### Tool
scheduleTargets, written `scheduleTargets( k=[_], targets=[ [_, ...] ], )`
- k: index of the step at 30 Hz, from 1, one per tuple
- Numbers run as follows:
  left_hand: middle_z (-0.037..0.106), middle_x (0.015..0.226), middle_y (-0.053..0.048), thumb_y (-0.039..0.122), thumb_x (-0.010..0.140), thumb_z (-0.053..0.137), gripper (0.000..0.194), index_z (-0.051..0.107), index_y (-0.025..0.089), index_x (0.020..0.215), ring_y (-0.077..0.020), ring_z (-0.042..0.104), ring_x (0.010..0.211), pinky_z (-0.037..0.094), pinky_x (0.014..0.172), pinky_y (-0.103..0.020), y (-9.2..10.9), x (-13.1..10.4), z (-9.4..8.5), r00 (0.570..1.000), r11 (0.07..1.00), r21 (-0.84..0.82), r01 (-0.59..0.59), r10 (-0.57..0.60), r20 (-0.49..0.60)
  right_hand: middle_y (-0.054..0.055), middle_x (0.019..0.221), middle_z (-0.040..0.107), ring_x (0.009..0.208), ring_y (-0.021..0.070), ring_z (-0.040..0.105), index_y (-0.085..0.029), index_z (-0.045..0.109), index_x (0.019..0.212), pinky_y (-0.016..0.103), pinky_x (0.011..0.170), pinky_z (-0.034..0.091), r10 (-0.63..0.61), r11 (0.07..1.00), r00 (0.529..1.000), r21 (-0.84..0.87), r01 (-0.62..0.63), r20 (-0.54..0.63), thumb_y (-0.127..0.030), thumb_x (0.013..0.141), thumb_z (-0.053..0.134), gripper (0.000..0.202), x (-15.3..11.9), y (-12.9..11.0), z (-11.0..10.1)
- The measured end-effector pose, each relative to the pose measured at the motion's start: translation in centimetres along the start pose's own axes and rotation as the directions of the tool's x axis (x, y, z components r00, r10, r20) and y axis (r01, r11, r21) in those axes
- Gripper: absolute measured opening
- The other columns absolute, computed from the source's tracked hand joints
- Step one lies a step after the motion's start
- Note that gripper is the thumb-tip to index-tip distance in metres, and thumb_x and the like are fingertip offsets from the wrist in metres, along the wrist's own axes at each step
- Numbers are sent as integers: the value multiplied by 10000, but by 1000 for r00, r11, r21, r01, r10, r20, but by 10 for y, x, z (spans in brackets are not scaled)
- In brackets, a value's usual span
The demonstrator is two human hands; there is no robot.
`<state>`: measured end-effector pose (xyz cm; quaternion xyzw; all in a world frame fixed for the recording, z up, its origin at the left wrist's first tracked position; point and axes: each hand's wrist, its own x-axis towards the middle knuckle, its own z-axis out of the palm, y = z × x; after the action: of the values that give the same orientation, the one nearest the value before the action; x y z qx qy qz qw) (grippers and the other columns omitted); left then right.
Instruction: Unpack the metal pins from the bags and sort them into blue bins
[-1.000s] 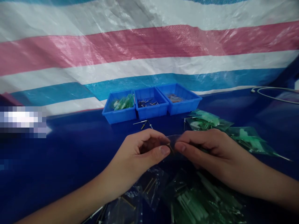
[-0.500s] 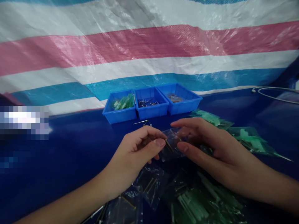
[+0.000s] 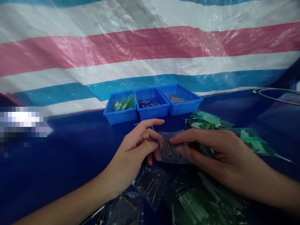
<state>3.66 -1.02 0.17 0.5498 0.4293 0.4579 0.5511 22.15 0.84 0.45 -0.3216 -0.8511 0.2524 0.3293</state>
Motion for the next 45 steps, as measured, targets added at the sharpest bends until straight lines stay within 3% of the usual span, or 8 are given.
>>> scheduleTargets(
  k=[4,7,11,19,23,29,34,45],
  targets=[
    [582,719,15,22,684,489,341,631,229,916,-108,547,638,396,499,-184,-2,-1,-2,999,997,75,-3,0,42,1,757,676,604,121,610,-237,627,934,183,436,424,61,998,998,37,-60,-25,-279,854,491,163,-1,3,3],
    [579,693,19,163,762,589,153,634,231,891,-108,525,631,387,512,-192,-2,-1,-4,999,981,192,-10,2,42,-6,657,642,521,109,562,-222,604,934,181,393,386,71,996,997,57,-70,-8,-332,867,475,182,-4,2,4],
    [576,659,21,296,796,597,123,614,206,877,-108,534,619,387,516,-196,-1,-2,-3,999,985,174,-10,1,52,-36,536,567,432,85,477,-213,604,827,181,360,324,60,998,998,32,-60,16,-318,888,439,205,-4,0,2],
    [552,588,35,328,814,575,145,609,187,823,-90,503,556,373,502,-188,-2,-1,-2,1000,982,189,3,-7,23,-12,614,609,525,107,528,-201,623,701,214,455,362,67,997,997,-46,-69,-42,-278,866,476,234,1,1,0],
    [551,612,44,292,779,616,135,593,203,879,-95,526,579,383,505,-188,-2,-1,-2,1000,981,192,18,-19,1,-17,576,573,502,100,491,-198,606,676,210,455,353,68,996,985,-53,-77,-158,-280,855,499,225,3,2,-3],
    [560,617,38,251,799,569,83,603,201,857,-89,527,583,380,512,-185,-2,-1,-3,1000,980,200,4,-7,17,-21,554,543,486,81,464,-168,601,708,199,438,318,150,965,861,-117,-234,-486,-232,830,506,168,10,16,-22],
    [558,608,30,219,800,536,76,603,186,813,-95,527,582,379,513,-194,0,-2,-2,999,976,218,-3,-4,32,-24,493,507,442,78,416,-146,607,663,233,450,295,311,871,785,-169,-461,-537,-228,818,546,186,17,26,-33],
    [555,627,34,240,799,541,82,600,182,803,-92,525,594,374,525,-195,-2,-2,-2,997,955,296,-20,-4,80,-27,458,495,426,90,411,-160,655,734,246,461,303,328,858,851,-246,-450,-411,-336,811,483,258,15,43,-27]
  ],
)
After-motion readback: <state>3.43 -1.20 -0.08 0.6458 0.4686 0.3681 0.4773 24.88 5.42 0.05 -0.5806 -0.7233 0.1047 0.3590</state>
